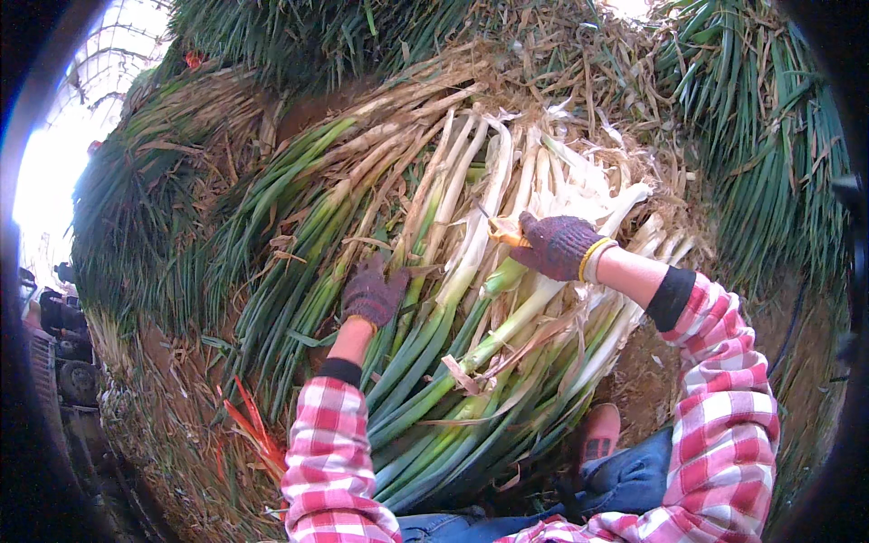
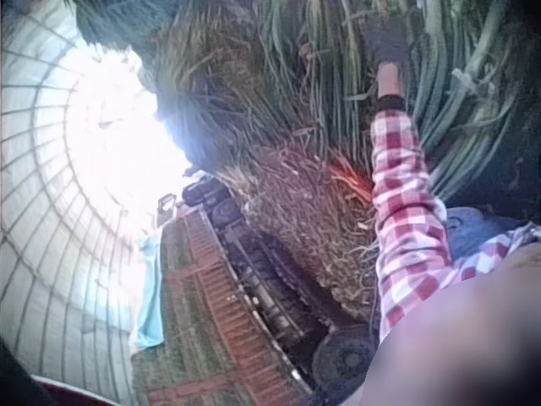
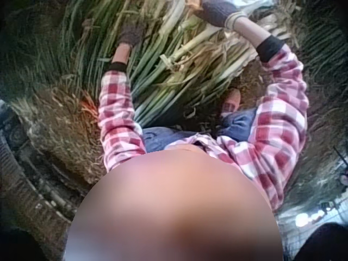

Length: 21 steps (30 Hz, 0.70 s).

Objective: The person sits on the ground and uses a small knife to trim the outer layers and root ends of harvested leeks. The trimmed leeks are placed back into a large pile as the person works through the batch.

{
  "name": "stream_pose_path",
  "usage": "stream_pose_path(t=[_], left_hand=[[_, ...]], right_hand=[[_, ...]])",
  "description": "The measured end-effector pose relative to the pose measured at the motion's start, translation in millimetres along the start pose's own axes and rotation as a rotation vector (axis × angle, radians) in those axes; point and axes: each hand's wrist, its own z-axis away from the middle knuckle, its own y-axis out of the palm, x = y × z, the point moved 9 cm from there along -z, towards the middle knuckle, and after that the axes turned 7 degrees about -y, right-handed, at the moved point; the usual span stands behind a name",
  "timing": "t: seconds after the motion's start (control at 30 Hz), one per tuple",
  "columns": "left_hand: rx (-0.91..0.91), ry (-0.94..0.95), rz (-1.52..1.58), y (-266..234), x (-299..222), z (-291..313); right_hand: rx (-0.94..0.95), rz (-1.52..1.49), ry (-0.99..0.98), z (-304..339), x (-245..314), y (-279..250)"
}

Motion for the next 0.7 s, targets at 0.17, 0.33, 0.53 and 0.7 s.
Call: stream_pose_path(t=[0.17,0.33,0.53,0.7], left_hand=[[-0.007,-0.072,-0.224,20.7,9.1,-0.8],[0.163,-0.073,-0.139,23.1,-11.3,13.9],[0.127,-0.095,-0.148,13.2,-22.5,22.3],[0.131,-0.056,-0.134,14.1,-27.3,26.9]], right_hand=[[-0.047,0.018,-0.043,0.5,3.3,-2.5],[-0.009,0.009,-0.115,12.1,27.6,0.3],[0.039,-0.087,-0.599,67.0,113.9,6.3],[0.095,0.048,-0.463,25.4,98.7,4.1]])
